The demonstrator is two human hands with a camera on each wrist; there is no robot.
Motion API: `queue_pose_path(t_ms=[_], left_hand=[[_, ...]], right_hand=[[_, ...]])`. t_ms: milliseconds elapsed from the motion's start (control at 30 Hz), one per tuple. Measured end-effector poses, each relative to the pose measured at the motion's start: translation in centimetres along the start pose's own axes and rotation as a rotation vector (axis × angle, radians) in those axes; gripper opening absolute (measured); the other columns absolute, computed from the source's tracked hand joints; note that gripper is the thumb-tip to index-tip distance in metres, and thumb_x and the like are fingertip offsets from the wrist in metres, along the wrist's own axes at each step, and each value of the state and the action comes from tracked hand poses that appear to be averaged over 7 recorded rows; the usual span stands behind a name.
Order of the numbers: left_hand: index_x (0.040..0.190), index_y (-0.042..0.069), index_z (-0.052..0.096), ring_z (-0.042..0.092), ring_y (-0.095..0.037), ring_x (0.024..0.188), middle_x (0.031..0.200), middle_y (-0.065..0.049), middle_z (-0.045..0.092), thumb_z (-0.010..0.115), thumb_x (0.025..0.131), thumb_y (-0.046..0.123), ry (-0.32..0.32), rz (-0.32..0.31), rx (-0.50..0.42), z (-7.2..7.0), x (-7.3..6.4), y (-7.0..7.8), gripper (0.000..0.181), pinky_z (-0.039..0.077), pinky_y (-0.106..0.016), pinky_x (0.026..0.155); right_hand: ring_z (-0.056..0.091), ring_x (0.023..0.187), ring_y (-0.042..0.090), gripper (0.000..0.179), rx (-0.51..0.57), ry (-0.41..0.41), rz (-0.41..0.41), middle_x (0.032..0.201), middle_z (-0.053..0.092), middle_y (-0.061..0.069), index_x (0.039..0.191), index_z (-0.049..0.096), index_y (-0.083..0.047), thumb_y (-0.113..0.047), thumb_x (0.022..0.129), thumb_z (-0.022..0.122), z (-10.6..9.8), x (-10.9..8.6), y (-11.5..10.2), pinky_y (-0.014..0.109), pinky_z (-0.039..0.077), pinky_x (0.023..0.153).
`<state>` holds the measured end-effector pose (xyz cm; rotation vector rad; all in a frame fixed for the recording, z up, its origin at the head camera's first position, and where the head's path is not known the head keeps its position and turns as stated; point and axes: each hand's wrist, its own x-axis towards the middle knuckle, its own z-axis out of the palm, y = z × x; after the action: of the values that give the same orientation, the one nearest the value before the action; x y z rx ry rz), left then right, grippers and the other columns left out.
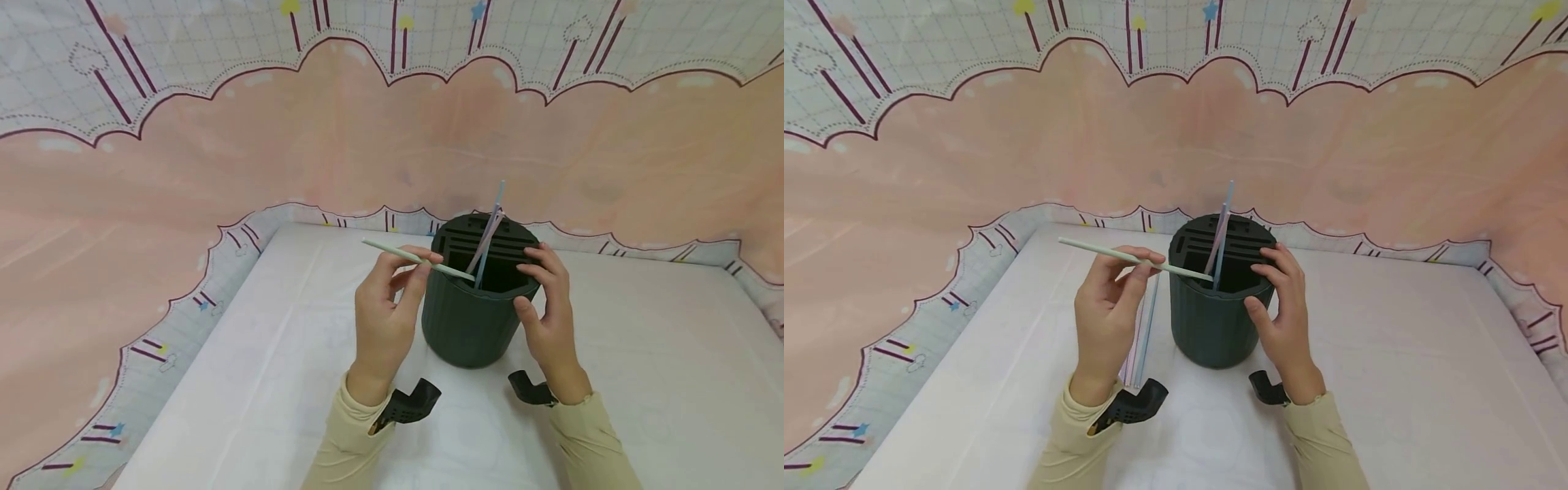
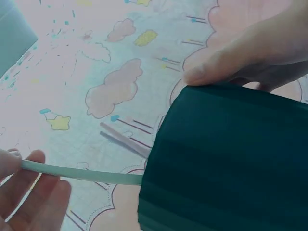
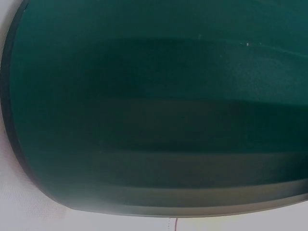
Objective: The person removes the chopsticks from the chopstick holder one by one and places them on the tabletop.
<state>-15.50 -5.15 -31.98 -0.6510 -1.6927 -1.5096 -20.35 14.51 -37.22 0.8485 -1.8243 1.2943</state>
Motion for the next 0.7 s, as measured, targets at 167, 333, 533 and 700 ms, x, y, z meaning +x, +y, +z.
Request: queue_pose_path(t_ms=[167, 333, 533, 700], left_hand=[[0.101, -0.003, 0.054, 0.058, -0.025, 0.09, 0.096, -0.012, 0.062, 0.053, 0.085, -0.005, 0.087, 0.023, -0.077, -0.5, 0.3, 0.2, 0.016, 0.049, -0.038, 0.077], [0.101, -0.005, 0.053, 0.057, -0.03, 0.089, 0.095, -0.014, 0.061, 0.052, 0.085, -0.008, 0.126, 0.033, -0.13, -0.9, 0.6, 0.4, 0.017, 0.049, -0.04, 0.077], [0.1, -0.009, 0.051, 0.057, -0.029, 0.088, 0.094, -0.018, 0.06, 0.051, 0.086, -0.008, 0.143, 0.04, -0.137, -1.1, 1.0, 1.8, 0.014, 0.048, -0.041, 0.078], [0.101, -0.012, 0.048, 0.057, -0.031, 0.088, 0.093, -0.021, 0.057, 0.049, 0.087, -0.007, 0.191, 0.043, -0.16, -1.8, 1.2, 2.5, 0.015, 0.048, -0.043, 0.077]], right_hand=[[0.02, 0.126, 0.042, 0.06, -0.008, -0.002, 0.004, 0.123, 0.038, 0.031, 0.108, 0.047, 0.013, -0.045, 0.09, 0.046, -0.1, 0.1, 0.0, 0.041, 0.015, 0.105], [0.02, 0.126, 0.042, 0.061, -0.007, 0.004, 0.002, 0.123, 0.038, 0.031, 0.107, 0.047, 0.013, -0.045, 0.089, 0.046, -0.1, 0.1, 0.1, 0.041, 0.015, 0.105], [0.021, 0.126, 0.042, 0.06, -0.01, 0.006, -0.007, 0.122, 0.038, 0.031, 0.106, 0.047, 0.013, -0.044, 0.09, 0.046, -0.1, 0.1, 0.3, 0.042, 0.015, 0.105], [0.02, 0.126, 0.041, 0.06, -0.014, 0.001, -0.004, 0.122, 0.038, 0.031, 0.106, 0.047, 0.013, -0.044, 0.09, 0.046, -0.1, 0.1, 0.3, 0.042, 0.014, 0.105]])
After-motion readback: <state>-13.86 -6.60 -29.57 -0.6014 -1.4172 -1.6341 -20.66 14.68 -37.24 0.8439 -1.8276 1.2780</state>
